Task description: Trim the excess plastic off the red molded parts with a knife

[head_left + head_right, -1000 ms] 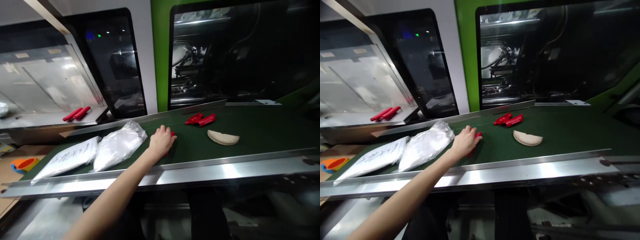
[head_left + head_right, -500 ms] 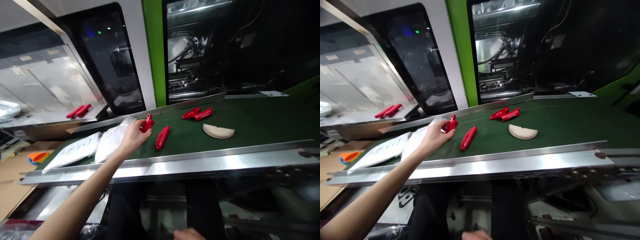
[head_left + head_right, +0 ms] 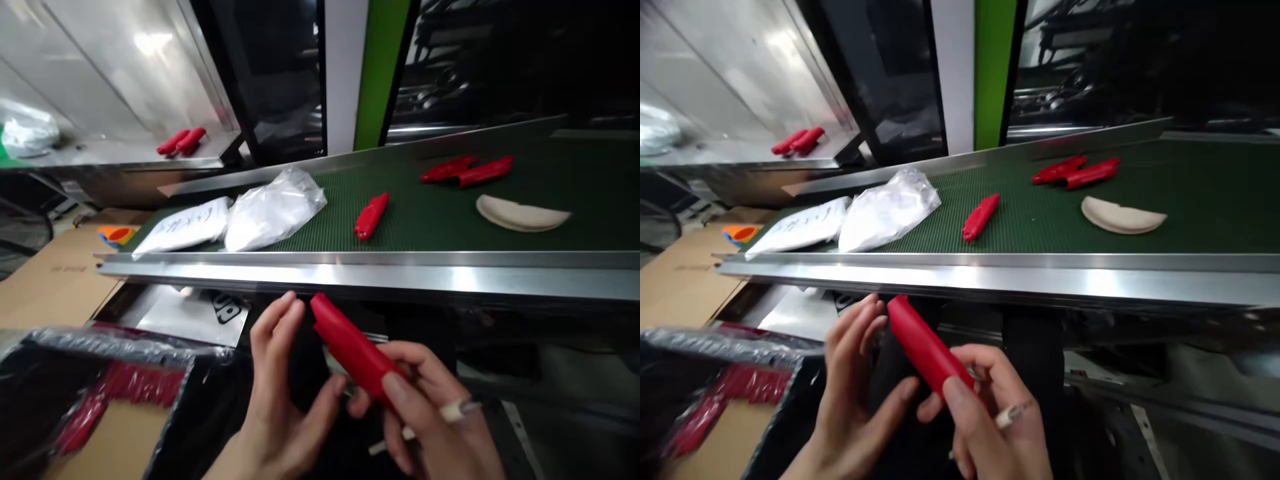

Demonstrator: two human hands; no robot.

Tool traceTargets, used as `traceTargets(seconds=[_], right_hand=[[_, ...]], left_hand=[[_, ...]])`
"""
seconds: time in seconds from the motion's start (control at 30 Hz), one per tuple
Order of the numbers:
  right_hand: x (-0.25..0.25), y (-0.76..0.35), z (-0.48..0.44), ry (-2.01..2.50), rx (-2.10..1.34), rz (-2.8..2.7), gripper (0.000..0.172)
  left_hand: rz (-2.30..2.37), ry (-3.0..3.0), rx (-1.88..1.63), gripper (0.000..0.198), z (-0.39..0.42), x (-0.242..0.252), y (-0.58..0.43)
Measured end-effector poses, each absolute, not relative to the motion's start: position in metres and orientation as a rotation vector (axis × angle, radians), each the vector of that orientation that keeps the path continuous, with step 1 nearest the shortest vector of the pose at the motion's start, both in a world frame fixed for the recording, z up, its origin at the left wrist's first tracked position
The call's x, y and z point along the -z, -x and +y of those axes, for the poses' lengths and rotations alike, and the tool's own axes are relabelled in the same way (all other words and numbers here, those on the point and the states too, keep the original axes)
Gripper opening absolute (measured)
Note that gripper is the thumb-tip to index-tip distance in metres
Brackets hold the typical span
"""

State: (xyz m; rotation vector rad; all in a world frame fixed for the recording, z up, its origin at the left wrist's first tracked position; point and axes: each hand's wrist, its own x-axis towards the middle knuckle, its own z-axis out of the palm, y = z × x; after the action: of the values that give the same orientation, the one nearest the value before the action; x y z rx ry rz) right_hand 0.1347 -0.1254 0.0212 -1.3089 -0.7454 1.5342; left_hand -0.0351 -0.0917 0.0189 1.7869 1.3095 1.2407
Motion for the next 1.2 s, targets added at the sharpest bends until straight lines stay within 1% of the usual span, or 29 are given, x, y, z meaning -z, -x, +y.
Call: traceTargets(seconds=[0.07,0.13,0.23,0.33,0.43,0.53,0.6,0.73,0.8,0.9,0.97,1.03,1.2], right_hand=[[-0.017,-0.123,-0.122,1.201,-1.744,-0.61,0.045],[-0.013,-0.11,-0.123,1.162,-1.848,-0.55,0.044],[-0.008,-0.098,-0.127,1.208,-1.921,-0.56,0.042],[-0.004,-0.102,-0.126,1.29,-1.934,-0.699,0.041],[0.003,-0.116,-0.119,1.379,-1.753,-0.956,0.039],[0.006,-0.13,-0.11,1.429,-1.47,-1.204,0.038],[0.002,-0.135,-0.106,1.423,-1.345,-1.346,0.034],[-0.01,-0.135,-0.101,1.414,-1.056,-1.631,0.027],[-0.015,-0.133,-0.097,1.369,-0.946,-1.777,0.03],[-0.018,-0.131,-0.088,1.235,-0.844,-1.928,0.036],[-0.019,-0.132,-0.081,1.149,-0.761,-2.008,0.039],[-0.022,-0.135,-0.076,1.067,-0.669,-2.099,0.04],[-0.03,-0.14,-0.077,0.991,-0.55,-2.221,0.041]], left_hand=[[1.232,-1.096,-1.213,0.052,-0.1,-0.01,0.031],[1.111,-0.673,-1.164,0.039,-0.104,-0.008,0.027],[1.132,-0.457,-1.168,0.033,-0.104,-0.009,0.028],[1.117,-0.339,-1.2,0.023,-0.102,-0.009,0.037],[1.049,-0.238,-1.196,0.022,-0.1,-0.011,0.045],[0.984,-0.177,-1.159,0.029,-0.099,-0.014,0.05],[0.931,-0.121,-1.143,0.032,-0.099,-0.016,0.05],[0.893,0.053,-1.127,0.019,-0.099,-0.016,0.046],[0.866,0.104,-1.089,0.012,-0.1,-0.016,0.044],[0.857,0.021,-1.011,0.019,-0.103,-0.018,0.042],[0.876,-0.089,-0.988,0.017,-0.105,-0.021,0.042],[0.88,-0.188,-0.981,0.014,-0.108,-0.024,0.041],[0.846,-0.335,-1.033,0.019,-0.114,-0.028,0.037]])
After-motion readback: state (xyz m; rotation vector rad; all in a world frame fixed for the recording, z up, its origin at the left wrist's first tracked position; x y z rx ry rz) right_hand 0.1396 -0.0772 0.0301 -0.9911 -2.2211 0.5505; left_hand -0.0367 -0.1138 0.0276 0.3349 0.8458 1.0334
